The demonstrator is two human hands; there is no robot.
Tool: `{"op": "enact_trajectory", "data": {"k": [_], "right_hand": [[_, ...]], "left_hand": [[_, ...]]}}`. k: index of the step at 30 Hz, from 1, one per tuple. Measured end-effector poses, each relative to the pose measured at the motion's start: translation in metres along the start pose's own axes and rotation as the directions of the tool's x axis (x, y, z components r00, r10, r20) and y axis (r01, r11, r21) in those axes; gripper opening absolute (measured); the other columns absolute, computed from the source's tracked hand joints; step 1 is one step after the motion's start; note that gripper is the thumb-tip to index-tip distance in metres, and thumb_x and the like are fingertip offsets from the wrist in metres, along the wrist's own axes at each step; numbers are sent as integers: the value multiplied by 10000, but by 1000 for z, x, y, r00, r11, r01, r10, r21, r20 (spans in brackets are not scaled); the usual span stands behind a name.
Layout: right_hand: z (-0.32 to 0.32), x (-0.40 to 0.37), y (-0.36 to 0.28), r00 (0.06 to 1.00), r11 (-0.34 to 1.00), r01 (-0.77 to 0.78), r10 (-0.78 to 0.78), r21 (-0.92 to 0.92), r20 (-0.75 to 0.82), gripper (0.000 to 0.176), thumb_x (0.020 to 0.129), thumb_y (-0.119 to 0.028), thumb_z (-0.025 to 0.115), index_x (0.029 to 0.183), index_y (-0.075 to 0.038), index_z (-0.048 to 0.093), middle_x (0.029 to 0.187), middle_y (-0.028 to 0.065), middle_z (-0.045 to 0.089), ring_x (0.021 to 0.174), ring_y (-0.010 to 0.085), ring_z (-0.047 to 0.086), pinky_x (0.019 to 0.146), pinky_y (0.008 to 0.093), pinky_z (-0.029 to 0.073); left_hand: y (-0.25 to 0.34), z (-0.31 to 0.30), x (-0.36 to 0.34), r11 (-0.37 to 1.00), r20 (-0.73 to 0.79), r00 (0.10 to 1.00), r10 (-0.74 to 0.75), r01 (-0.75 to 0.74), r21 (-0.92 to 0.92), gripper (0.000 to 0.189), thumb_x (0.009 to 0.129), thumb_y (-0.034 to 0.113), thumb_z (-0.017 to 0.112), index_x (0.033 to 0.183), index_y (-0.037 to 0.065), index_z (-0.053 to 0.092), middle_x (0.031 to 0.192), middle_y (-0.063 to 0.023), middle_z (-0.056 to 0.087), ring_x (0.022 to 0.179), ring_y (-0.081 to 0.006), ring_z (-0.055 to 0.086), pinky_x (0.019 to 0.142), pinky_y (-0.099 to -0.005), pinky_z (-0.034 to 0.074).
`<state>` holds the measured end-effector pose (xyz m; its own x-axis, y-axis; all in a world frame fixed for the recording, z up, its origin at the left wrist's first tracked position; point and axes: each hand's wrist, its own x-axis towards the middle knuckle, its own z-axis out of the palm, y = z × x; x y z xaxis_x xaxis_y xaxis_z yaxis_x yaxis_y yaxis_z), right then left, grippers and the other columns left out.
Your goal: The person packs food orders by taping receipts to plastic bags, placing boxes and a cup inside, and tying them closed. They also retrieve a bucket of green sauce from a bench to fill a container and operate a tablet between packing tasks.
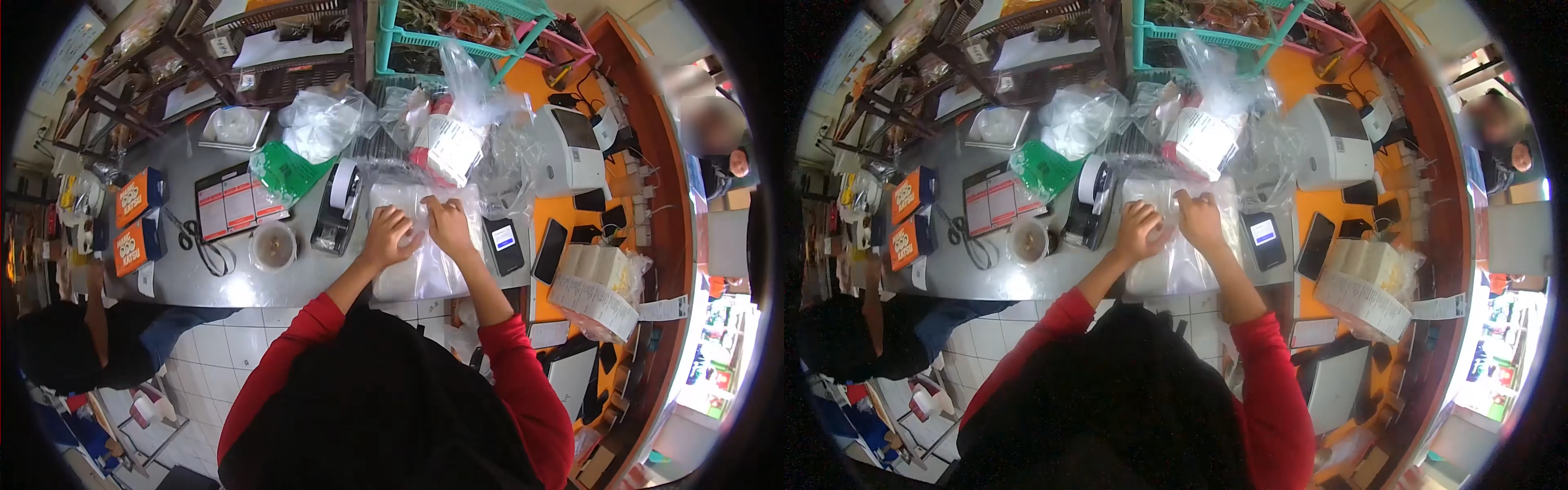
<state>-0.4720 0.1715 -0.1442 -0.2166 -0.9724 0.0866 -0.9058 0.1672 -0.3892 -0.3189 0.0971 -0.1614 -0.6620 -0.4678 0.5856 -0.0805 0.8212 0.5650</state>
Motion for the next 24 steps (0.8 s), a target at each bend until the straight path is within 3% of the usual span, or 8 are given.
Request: {"op": "enact_trajectory", "data": {"k": [2, 6, 11, 15, 17, 20, 21, 24], "right_hand": [[-13, 21, -7, 930, 968, -239, 252, -81, 266, 333, 688, -178, 715, 970, -46, 599, 861, 144, 609, 842, 330, 595, 750, 404, 478], [18, 25, 5, 998, 994, -16, 10, -106, -61, 160, 635, -204, 731, 705, -75, 667, 727, 76, 597, 709, 281, 616, 626, 386, 493], [-13, 18, -10, 939, 907, -343, 340, 245, 55, 46, 696, -93, 687, 668, -64, 664, 698, 65, 640, 658, 231, 611, 655, 335, 456], [-43, 16, -25, 981, 878, -60, 140, 475, -135, 26, 715, -21, 639, 722, -47, 638, 722, 81, 628, 666, 223, 585, 654, 300, 436], [-74, 19, -40, 912, 827, -57, 271, 560, -308, 27, 748, -13, 626, 766, -25, 609, 727, 93, 605, 707, 188, 563, 695, 286, 427], [-161, 16, -78, 515, 854, 351, 167, 385, -841, 69, 875, -43, 553, 863, 23, 537, 748, 87, 556, 727, 160, 529, 655, 256, 422], [-206, 8, -103, 431, 857, 386, 159, 341, -888, 69, 882, -41, 547, 866, 25, 532, 748, 91, 550, 706, 158, 525, 631, 249, 421], [-227, -9, -105, 543, 877, 426, -52, 222, -838, 58, 801, 28, 603, 822, 13, 551, 724, 92, 564, 611, 163, 526, 557, 245, 415]], "left_hand": [[3, -2, 0, 1000, 21, 999, -27, 27, -13, 197, 668, 126, 700, 653, 63, 515, 708, -56, 483, 759, -228, 497, 717, -358, 359], [2, -3, 6, 998, 67, 996, -58, 57, 12, 200, 694, 203, 704, 700, 51, 574, 771, -66, 500, 803, -235, 508, 760, -366, 378], [25, 7, 0, 974, 181, 965, -187, 157, 165, 504, 709, 358, 681, 1036, 5, 529, 977, -134, 498, 999, -294, 460, 977, -481, 305], [34, 8, -7, 976, 178, 966, -185, 160, 145, 668, 675, 407, 709, 1161, 27, 452, 1080, -159, 454, 1067, -313, 434, 1052, -549, 210], [30, 12, -16, 990, 98, 989, -113, 103, 94, 674, 654, 418, 733, 1148, 46, 463, 1136, -175, 418, 1099, -324, 412, 1040, -567, 224], [31, 5, -10, 948, 220, 929, -297, 258, 189, 800, 623, 403, 772, 1244, 44, 416, 1275, -178, 337, 1193, -335, 361, 1061, -509, 236], [35, 5, -7, 924, 117, 928, -354, 366, -108, 837, 618, 393, 781, 1274, 48, 390, 1298, -168, 326, 1208, -323, 350, 1064, -487, 236], [51, 1, 25, 566, -21, 881, -472, 285, -773, 933, 610, 350, 801, 1350, 57, 316, 1360, -136, 297, 1247, -279, 327, 1058, -424, 259]]}}
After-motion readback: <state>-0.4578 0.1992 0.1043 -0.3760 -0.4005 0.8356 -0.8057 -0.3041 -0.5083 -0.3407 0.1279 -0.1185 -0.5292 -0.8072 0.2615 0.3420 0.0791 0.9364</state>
